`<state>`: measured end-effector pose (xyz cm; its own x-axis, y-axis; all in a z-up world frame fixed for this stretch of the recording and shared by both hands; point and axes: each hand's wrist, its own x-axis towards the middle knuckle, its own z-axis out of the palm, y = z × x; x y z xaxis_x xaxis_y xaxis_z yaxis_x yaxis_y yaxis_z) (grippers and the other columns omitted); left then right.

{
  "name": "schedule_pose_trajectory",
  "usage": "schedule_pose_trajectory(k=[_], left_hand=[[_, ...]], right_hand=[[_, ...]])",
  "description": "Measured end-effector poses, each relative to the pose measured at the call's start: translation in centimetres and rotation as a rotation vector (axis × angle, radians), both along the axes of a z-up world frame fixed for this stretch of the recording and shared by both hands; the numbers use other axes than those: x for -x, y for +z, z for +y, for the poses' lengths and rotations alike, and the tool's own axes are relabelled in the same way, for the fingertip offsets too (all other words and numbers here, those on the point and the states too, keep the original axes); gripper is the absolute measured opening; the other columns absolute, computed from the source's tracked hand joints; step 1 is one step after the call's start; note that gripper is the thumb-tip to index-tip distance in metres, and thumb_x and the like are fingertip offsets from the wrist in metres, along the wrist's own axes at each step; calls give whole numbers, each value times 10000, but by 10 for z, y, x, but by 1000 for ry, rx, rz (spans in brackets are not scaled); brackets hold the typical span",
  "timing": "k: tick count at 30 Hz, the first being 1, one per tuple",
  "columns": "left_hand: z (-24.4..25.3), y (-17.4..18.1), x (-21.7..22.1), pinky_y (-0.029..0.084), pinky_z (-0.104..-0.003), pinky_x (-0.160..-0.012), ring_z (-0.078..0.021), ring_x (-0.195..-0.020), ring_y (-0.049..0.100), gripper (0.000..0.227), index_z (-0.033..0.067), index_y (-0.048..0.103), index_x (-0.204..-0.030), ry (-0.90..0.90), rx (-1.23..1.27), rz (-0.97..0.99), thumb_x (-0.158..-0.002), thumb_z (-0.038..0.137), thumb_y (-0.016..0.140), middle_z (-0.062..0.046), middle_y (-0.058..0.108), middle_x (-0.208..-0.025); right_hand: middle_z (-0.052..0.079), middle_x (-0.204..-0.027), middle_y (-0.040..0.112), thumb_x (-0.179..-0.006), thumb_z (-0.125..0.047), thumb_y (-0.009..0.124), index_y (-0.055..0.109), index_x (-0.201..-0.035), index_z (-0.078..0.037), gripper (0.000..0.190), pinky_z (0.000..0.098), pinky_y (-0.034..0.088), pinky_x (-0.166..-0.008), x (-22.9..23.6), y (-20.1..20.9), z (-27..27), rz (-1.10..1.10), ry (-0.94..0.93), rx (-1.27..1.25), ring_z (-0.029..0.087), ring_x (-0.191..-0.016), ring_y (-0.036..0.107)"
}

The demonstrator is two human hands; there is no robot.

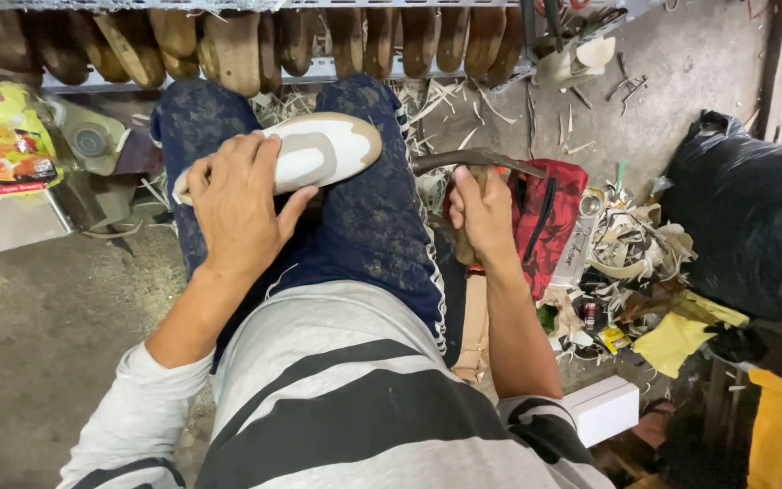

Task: The person sits on the floor and uses a curved metal blade to scrape and shape the edge of a shoe sole. They hold the shoe on their lap, repeatedly scraping the sole's perimeter and occasionally turning the shoe to work on different sections.

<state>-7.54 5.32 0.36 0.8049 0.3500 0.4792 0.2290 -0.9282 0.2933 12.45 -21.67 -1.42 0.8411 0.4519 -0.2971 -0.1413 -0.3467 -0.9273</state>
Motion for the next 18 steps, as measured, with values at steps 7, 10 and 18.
schedule_pose_trajectory(k=[7,10,18], left_hand=[[-9,-2,-9,397,-451,-899,-338,-1083,650,582,12,688,-1254,11,-6,-49,-959,502,791,-149,678,-1141],[-10,-4,-11,393,-449,-911,-329,-1065,646,578,16,680,-1248,13,-19,-55,-1007,541,702,-141,669,-1127],[-9,-5,-16,386,-461,-899,-328,-1009,639,588,8,680,-1230,25,-32,-36,-1034,559,624,-149,653,-1090]], right_hand=[[3,-425,510,-1089,-269,567,591,-641,-139,467,240,439,-463,19,49,52,-374,87,73,129,-376,478],[162,-583,652,-1039,-221,659,656,-846,-40,265,372,532,-539,28,54,74,-736,354,186,303,-539,690],[218,-816,717,-1047,-240,640,658,-996,-4,243,456,579,-714,21,57,83,-861,398,254,430,-833,724]])
